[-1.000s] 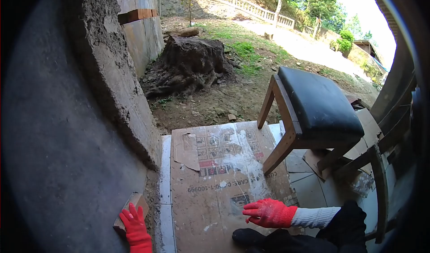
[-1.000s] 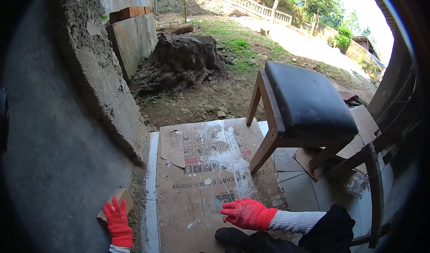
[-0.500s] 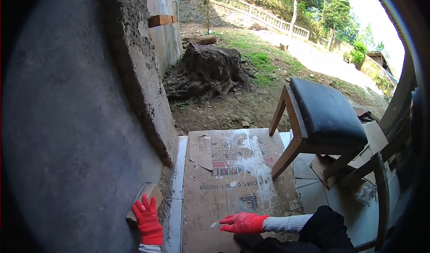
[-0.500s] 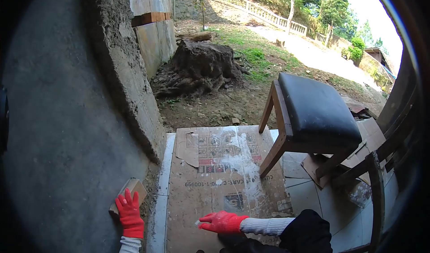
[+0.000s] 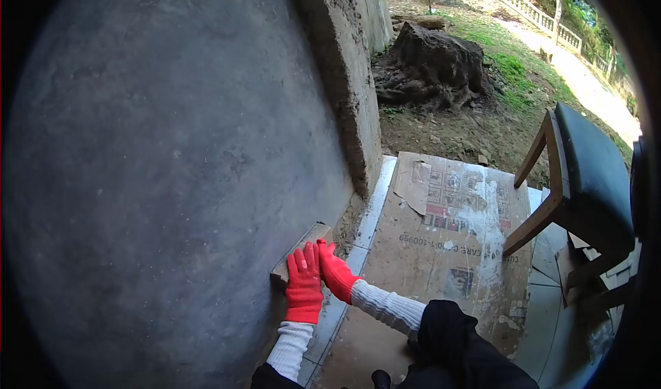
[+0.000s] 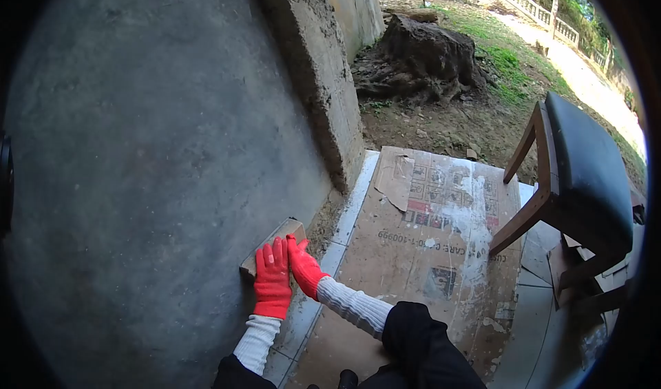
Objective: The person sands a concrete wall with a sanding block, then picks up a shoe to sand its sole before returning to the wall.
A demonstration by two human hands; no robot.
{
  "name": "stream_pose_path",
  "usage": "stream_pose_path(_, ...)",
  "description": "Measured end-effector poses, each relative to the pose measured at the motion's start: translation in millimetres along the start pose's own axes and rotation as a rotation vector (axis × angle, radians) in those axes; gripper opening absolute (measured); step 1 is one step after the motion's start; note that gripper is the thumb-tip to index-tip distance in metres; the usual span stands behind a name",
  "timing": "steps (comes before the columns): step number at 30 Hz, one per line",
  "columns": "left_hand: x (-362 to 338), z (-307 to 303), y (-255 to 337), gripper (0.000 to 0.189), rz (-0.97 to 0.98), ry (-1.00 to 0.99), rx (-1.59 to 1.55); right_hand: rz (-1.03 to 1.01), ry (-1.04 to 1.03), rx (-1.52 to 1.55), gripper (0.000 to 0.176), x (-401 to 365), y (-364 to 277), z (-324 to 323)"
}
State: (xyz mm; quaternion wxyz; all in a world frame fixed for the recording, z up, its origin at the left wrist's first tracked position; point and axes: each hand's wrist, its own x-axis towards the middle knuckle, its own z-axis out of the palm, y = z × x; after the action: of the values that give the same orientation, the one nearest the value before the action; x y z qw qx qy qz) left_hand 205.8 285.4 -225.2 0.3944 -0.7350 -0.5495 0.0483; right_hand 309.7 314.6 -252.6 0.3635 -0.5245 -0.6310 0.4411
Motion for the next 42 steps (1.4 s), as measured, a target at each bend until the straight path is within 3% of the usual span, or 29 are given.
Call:
stream_pose_path(1,-2.5,-8.9,-6.5,0.064,-0.004,-0.017,0.006,0.002,-0.017,0.006,0.059,0.1,-18.8,0.1)
stream_pose_path(3,-7.4,-29.3,-21.0,0.062,0.051,-0.042,-0.325,0.372,-0.026,0.224,0.054,2.1,-48.0,-3.8)
stream_pose_path(4,-14.4,-39.0,-31.4,0.059,0.049,0.082,-0.430,0.137,0.041,-0.040,0.069,8.2,-37.7,12.8)
stream_pose_path(5,-22.8,-52.4,-37.2,0.059,0.044,0.068,-0.419,0.135,0.025,-0.031,0.069,12.0,-25.6,26.4)
stream_pose_path(7,-43.8,-78.7,-44.0,0.057,-0.165,0.098,-0.721,0.494,0.297,0.568,0.100,11.0,-59.1,18.4)
stream_pose_path(8,-56.8,-86.8,-47.7,0.057,-0.164,0.084,-0.714,0.559,0.318,0.665,0.099,21.7,-54.2,20.2)
stream_pose_path(10,-86.2,-98.3,-54.4,0.055,-0.240,0.052,-0.727,0.601,0.412,0.565,0.101,47.5,-51.6,5.6)
stream_pose_path(14,-133.4,-118.0,-69.8,0.052,-0.376,-0.027,-0.670,0.230,0.702,0.629,0.094,132.5,-14.6,-58.0)
stream_pose_path(17,-143.9,-125.5,-75.8,0.052,-0.422,-0.037,-0.596,0.293,0.663,0.692,0.089,129.6,-31.0,-68.1)
stream_pose_path(19,-140.4,-124.6,-73.9,0.052,-0.445,-0.004,-0.584,0.099,0.662,0.667,0.090,84.1,-51.4,-31.3)
stream_pose_path(21,-130.5,-123.7,-66.9,0.052,-0.490,-0.029,-0.604,-0.129,0.699,0.180,0.097,26.8,-44.9,40.4)
stream_pose_path(24,-112.6,-124.5,-61.2,0.052,-0.507,-0.026,-0.623,-0.295,0.689,0.132,0.104,23.3,-36.2,42.4)
stream_pose_path(26,-118.9,-136.3,-69.3,0.052,-0.466,-0.049,-0.610,-0.169,0.719,0.192,0.095,65.7,-34.8,3.9)
stream_pose_path(28,-132.0,-145.9,-69.9,0.049,-0.518,-0.207,-0.627,0.145,0.582,0.616,0.086,99.4,-51.3,-65.3)
stream_pose_path(29,-135.8,-149.0,-66.7,0.049,-0.513,-0.218,-0.633,0.217,0.647,0.709,0.085,128.6,-31.3,-78.3)
stream_pose_path(30,-136.2,-151.1,-62.8,0.048,-0.666,-0.221,-0.755,0.229,0.667,0.718,0.085,132.4,-28.6,-78.4)
stream_pose_path(31,-133.8,-150.9,-60.7,0.048,-0.819,-0.215,-0.874,0.232,0.686,0.732,0.085,137.3,-28.5,-79.5)
stream_pose_path(32,-128.8,-146.8,-59.1,0.048,-0.817,-0.204,-0.874,0.150,0.651,0.656,0.089,125.9,-28.6,-65.3)
stream_pose_path(33,-121.1,-141.8,-56.9,0.049,-0.763,-0.191,-0.793,0.074,0.614,0.576,0.093,96.5,-37.6,-39.5)
stream_pose_path(35,-109.1,-138.9,-50.6,0.052,-0.707,-0.189,-0.718,-0.243,0.679,0.115,0.104,33.0,-43.4,29.5)
stream_pose_path(38,-99.5,-139.5,-48.6,0.050,-0.602,-0.067,-0.728,-0.429,0.650,0.089,0.114,21.1,-40.3,33.1)
stream_pose_path(39,-102.5,-148.7,-52.4,0.048,-0.587,-0.102,-0.715,-0.408,0.694,0.045,0.114,38.4,-36.6,21.1)
stream_pose_path(42,-118.5,-153.6,-57.2,0.048,-0.591,-0.166,-0.700,-0.125,0.736,0.311,0.091,103.9,-30.3,-37.0)
